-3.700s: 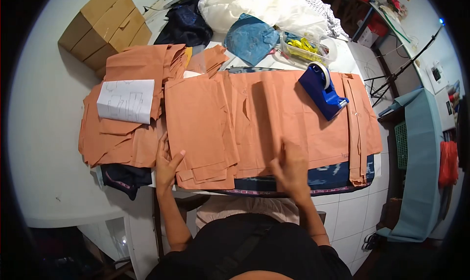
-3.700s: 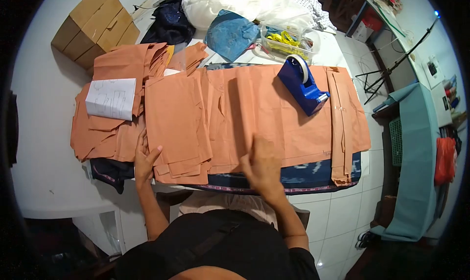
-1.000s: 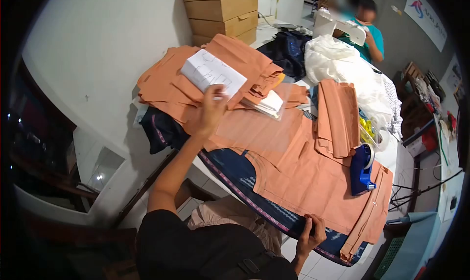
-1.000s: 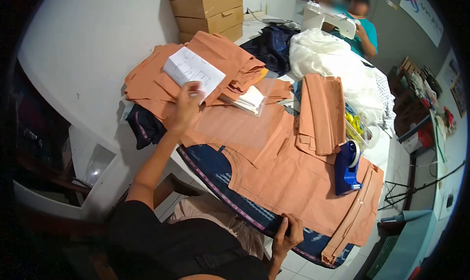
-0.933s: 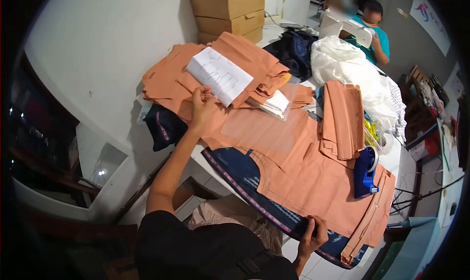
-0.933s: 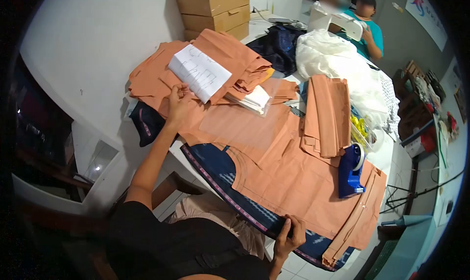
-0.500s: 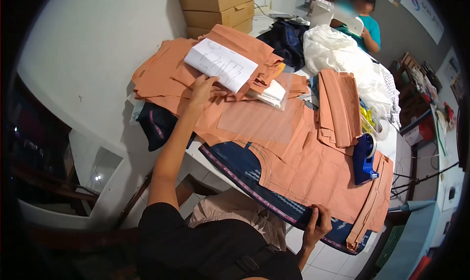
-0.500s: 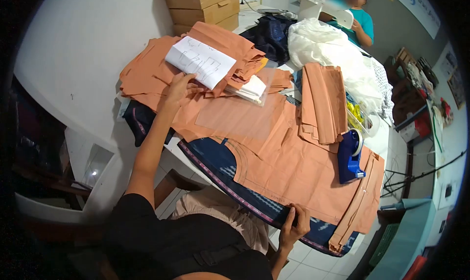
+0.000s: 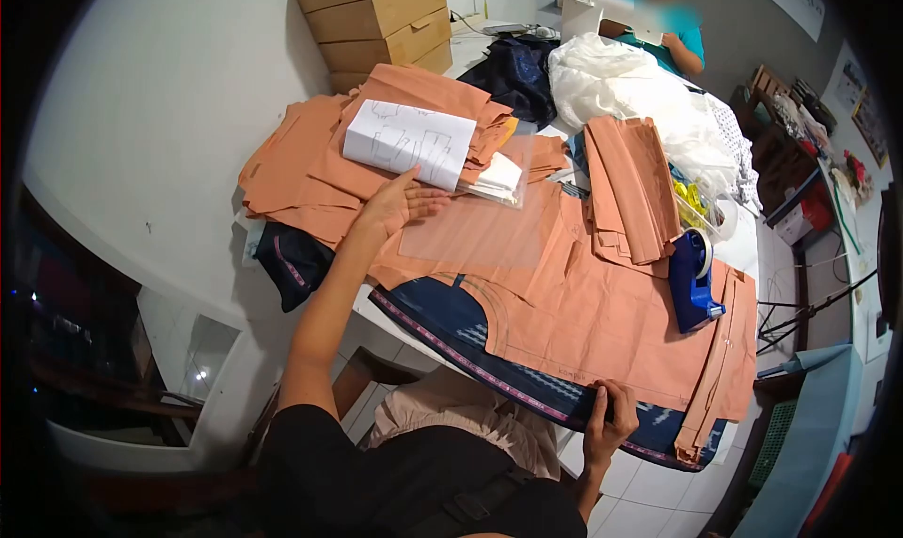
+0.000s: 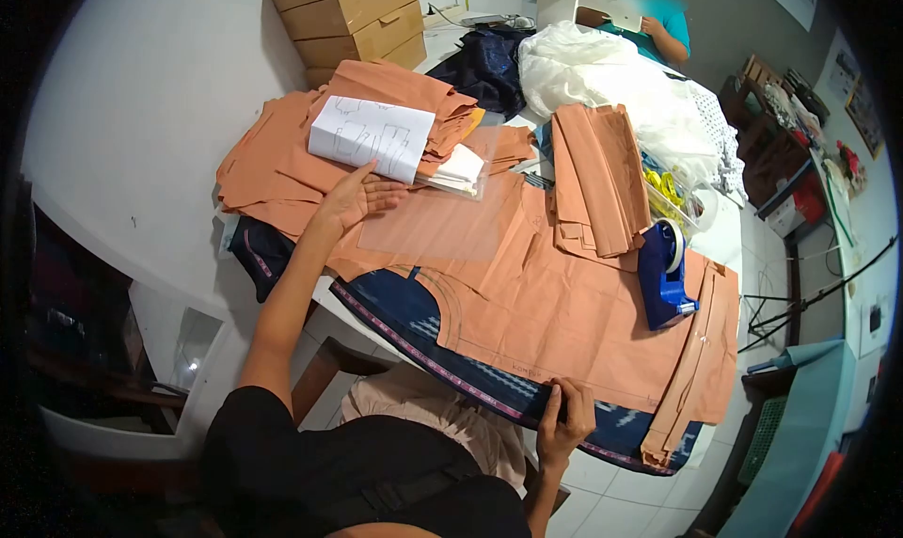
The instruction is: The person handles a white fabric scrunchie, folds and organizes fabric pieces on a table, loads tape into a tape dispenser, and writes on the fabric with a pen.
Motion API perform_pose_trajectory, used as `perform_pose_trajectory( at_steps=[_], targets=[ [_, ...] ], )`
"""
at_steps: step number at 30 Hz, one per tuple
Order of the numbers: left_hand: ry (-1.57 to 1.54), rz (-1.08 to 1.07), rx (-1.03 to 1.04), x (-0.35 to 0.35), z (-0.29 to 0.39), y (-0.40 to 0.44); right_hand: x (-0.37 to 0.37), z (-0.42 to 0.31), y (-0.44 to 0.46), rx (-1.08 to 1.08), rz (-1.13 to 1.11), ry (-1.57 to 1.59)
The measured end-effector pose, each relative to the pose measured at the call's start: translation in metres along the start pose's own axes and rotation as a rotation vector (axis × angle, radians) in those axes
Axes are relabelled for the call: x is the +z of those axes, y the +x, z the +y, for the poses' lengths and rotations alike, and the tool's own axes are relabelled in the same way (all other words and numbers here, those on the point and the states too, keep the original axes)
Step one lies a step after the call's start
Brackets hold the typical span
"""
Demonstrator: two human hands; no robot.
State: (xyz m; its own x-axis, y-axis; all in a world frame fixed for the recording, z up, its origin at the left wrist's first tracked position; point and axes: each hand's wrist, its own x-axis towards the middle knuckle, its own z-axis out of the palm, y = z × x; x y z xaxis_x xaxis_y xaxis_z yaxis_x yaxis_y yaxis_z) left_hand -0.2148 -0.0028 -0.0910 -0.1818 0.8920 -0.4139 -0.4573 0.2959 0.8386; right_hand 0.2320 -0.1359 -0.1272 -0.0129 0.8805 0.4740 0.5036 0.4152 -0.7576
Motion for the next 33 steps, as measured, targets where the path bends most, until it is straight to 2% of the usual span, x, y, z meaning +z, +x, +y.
perform_pose_trajectory(
  at_steps=[3, 7, 11, 16, 19, 20, 24, 29, 31, 33],
  targets=[
    [-0.122, 0.088, 0.120, 0.017, -0.007, 0.009, -0.001, -0.001, 0.000, 0.002, -0.009, 0.000],
    [-0.302, 0.165, 0.085, 0.028, -0.004, 0.038, -0.003, 0.004, -0.002, -0.021, -0.017, -0.003],
    [-0.329, 0.083, 0.244, 0.036, 0.014, 0.061, -0.004, 0.003, -0.001, -0.014, -0.025, 0.023],
    [-0.274, 0.057, 0.285, 0.049, 0.053, 0.071, -0.010, -0.001, 0.006, -0.059, -0.090, -0.015],
    [-0.211, 0.042, 0.279, 0.056, 0.068, 0.075, -0.018, -0.007, 0.019, -0.058, -0.270, -0.086],
    [-0.210, 0.037, 0.277, 0.057, 0.071, 0.076, -0.017, -0.012, 0.025, -0.056, -0.265, -0.089],
    [-0.036, 0.064, 0.223, 0.061, 0.081, 0.077, 0.011, -0.037, 0.074, -0.388, -0.423, -0.167],
    [-0.018, 0.068, 0.215, 0.059, 0.079, 0.077, 0.127, -0.042, 0.148, -0.743, -0.526, -0.284],
    [-0.088, 0.063, 0.201, 0.056, 0.077, 0.080, 0.190, -0.036, 0.177, -0.992, -0.388, -0.355],
    [-0.089, 0.048, 0.194, 0.054, 0.078, 0.081, 0.235, -0.040, 0.201, -1.136, -0.291, -0.531]
  ],
)
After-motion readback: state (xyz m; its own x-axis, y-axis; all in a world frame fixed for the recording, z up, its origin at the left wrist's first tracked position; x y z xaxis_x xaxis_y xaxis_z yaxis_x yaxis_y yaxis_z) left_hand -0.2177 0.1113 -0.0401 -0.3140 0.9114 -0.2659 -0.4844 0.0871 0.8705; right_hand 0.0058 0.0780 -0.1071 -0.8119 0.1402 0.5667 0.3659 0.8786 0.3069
